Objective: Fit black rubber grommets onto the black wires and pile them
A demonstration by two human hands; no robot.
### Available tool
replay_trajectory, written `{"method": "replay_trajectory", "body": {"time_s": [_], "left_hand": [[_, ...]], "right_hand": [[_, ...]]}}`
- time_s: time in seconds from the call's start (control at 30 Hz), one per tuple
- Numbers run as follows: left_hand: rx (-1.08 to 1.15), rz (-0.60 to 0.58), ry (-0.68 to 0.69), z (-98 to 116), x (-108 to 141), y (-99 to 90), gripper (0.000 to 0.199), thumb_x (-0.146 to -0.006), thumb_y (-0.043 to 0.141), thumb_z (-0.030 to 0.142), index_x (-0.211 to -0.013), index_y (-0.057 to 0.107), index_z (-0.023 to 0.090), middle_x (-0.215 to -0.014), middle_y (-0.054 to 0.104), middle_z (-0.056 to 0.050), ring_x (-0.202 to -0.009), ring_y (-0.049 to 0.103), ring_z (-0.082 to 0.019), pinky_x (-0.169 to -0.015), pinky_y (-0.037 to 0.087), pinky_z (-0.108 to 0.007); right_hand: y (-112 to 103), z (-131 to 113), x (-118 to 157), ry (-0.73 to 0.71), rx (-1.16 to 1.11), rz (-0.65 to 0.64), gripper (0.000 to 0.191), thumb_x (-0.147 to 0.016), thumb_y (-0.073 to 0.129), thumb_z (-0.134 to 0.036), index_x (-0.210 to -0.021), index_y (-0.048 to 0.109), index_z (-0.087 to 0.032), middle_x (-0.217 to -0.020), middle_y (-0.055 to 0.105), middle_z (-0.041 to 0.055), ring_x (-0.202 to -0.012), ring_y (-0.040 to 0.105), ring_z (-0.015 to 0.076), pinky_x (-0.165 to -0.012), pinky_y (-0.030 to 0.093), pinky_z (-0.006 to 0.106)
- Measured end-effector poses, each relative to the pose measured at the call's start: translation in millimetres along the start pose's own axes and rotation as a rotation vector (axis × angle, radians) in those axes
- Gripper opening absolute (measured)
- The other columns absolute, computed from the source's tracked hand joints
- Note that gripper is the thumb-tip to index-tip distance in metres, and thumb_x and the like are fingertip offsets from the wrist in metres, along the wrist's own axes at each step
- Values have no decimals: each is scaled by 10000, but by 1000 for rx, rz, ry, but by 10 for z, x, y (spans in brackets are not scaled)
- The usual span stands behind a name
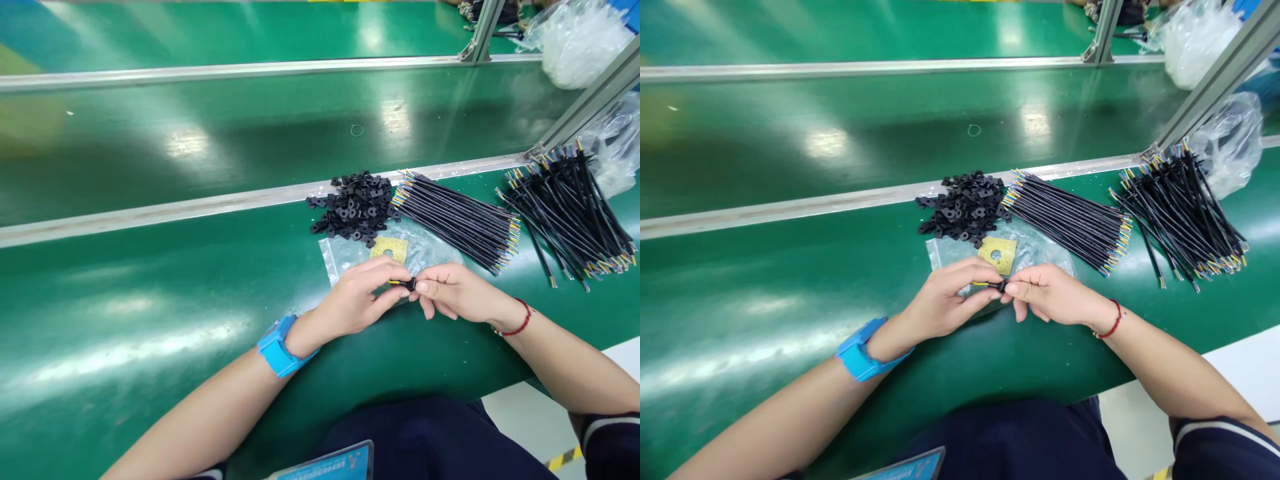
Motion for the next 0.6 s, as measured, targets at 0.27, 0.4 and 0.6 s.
{"method": "replay_trajectory", "body": {"time_s": [0.27, 0.4, 0.6], "left_hand": [[-362, 240, -337, -527, 15, -333, 309, -820, 534, 238, -1118, 509, 162, -998, 541, -91, -822, 567, -186, -755, 499, -347], [-759, 116, -410, -776, 28, -426, 324, -800, 523, 257, -1098, 549, 134, -1003, 535, -145, -949, 523, -306, -825, 452, -459], [-852, 45, -400, -891, 58, -374, 261, -828, 450, 237, -1034, 574, 134, -914, 562, -130, -903, 529, -299, -816, 442, -436]], "right_hand": [[-1220, -269, 590, -143, 1003, 1183, 260, -899, 430, -346, -921, 623, -174, -874, 652, 93, -812, 593, 199, -725, 425, 320], [-2024, 116, 942, 46, 1129, 1529, 286, -896, 407, -344, -936, 623, -159, -891, 614, 130, -883, 545, 251, -786, 401, 411], [-2115, 277, 878, 11, 1122, 1507, 233, -858, 476, -270, -1003, 616, -153, -1003, 605, 154, -959, 514, 257, -858, 393, 435]]}}
Point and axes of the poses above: each hand's wrist, its own x-axis away from the middle knuckle, its own y-axis out of the palm, z = x × y, the point moved 6 cm from there along -x, towards the middle knuckle
